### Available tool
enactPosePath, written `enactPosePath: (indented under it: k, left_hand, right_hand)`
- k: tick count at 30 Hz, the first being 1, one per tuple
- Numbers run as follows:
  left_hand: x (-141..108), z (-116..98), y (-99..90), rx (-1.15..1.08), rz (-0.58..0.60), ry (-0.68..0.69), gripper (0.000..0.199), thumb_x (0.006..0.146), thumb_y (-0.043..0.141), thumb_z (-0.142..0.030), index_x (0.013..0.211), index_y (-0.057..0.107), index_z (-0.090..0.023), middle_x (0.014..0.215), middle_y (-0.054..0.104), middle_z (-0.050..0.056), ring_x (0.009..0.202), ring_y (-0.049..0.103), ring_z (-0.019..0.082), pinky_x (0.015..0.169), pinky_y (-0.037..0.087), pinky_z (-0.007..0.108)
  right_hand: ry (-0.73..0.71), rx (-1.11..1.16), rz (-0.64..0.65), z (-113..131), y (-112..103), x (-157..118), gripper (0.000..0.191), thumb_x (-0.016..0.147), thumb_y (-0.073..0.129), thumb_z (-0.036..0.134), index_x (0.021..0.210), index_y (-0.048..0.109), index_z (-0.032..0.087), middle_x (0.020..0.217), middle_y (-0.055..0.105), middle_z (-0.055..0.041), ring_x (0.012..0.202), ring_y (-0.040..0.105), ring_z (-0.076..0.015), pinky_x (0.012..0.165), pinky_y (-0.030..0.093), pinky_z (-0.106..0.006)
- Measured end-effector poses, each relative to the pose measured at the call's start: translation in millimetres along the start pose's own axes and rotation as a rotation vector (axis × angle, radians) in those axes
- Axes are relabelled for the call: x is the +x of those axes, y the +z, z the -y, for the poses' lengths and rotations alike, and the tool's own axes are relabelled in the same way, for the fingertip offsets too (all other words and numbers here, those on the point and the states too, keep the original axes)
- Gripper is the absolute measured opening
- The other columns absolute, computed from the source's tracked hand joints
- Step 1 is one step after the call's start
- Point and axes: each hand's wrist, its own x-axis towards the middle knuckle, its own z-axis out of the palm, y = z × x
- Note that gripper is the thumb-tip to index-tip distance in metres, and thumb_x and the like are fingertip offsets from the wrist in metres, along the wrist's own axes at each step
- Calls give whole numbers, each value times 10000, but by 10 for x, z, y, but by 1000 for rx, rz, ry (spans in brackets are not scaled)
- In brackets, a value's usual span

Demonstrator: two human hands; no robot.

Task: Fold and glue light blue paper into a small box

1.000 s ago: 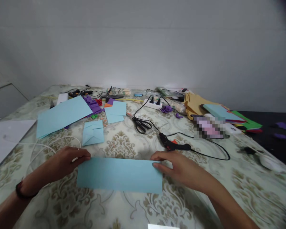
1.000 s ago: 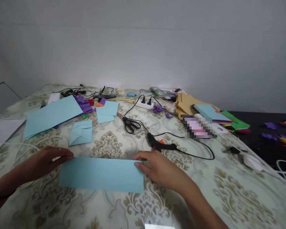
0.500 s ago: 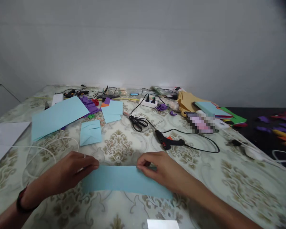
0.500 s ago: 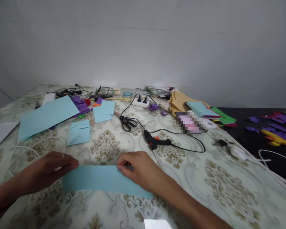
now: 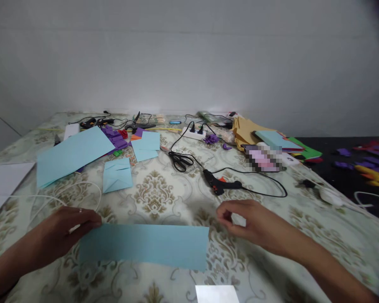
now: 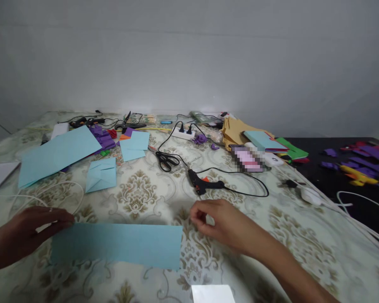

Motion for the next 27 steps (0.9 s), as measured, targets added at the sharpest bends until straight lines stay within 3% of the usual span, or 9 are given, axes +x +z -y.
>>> enactPosePath:
  k: [4,6,8,12,15,18,22,25,27]
  left_hand:
    - [188,-146,105,-22,124,24,233,1069,556,-357,1042,772,-276,915,838,-2,754,787,180,712,566,254]
    - [327,-252,127,-65,169,28,197,1055,567,-289,1010,755,-255,872,811,-6,727,753,154,683,526,241]
    - [445,-348,127,-124,185,52,199,1043,562,-228,937,731,-231,801,766,-20,683,704,125,666,489,230]
    - [556,-441,122,-216,224,105,205,1041,570,-197,894,713,-211,760,725,-22,666,669,106,641,456,220]
    - [600,-487,195,-148,247,105,157,1033,591,-205,954,727,-211,835,760,0,723,706,142,675,469,256]
    - [702,-617,352,-50,258,125,129,1015,600,-198,973,722,-206,880,771,22,802,731,194,724,477,307]
    - [871,-827,548,10,308,203,175,930,582,-104,805,655,-203,727,693,1,696,668,192,654,418,322]
    - [927,-879,581,-40,287,230,163,867,594,-88,764,630,-209,671,650,-23,633,620,162,622,375,304]
    - [918,-856,542,-90,286,243,186,899,574,-89,770,631,-211,674,644,-28,628,610,144,624,373,289]
  right_hand:
    - [-31,-71,-161,152,15,97,184,1024,565,361,976,711,259,984,763,-57,879,715,-230,769,542,-341]
    - [-129,-46,-154,261,167,211,191,1029,612,382,1117,712,244,1140,752,-89,1049,708,-251,903,551,-377]
    - [-212,-10,-106,348,353,337,216,1023,651,373,1169,703,222,1175,747,-100,1091,701,-252,954,545,-386]
    - [-258,35,-57,427,623,522,134,1041,617,269,1093,716,194,1053,774,-79,974,724,-221,878,543,-338]
    - [-222,27,-17,451,699,574,105,994,621,164,968,721,188,958,775,-54,873,728,-198,805,523,-301]
    - [-203,-11,41,483,739,588,95,927,650,123,926,719,188,925,777,-43,842,727,-199,764,492,-289]
    - [-216,-37,28,532,770,575,76,883,675,140,915,720,192,904,781,-47,808,714,-203,726,450,-289]
    - [-238,1,10,556,738,531,84,861,679,125,900,710,192,867,761,-33,776,686,-185,701,430,-276]
    - [-241,27,8,547,685,496,98,863,666,105,887,700,194,851,745,-21,765,669,-172,692,426,-266]
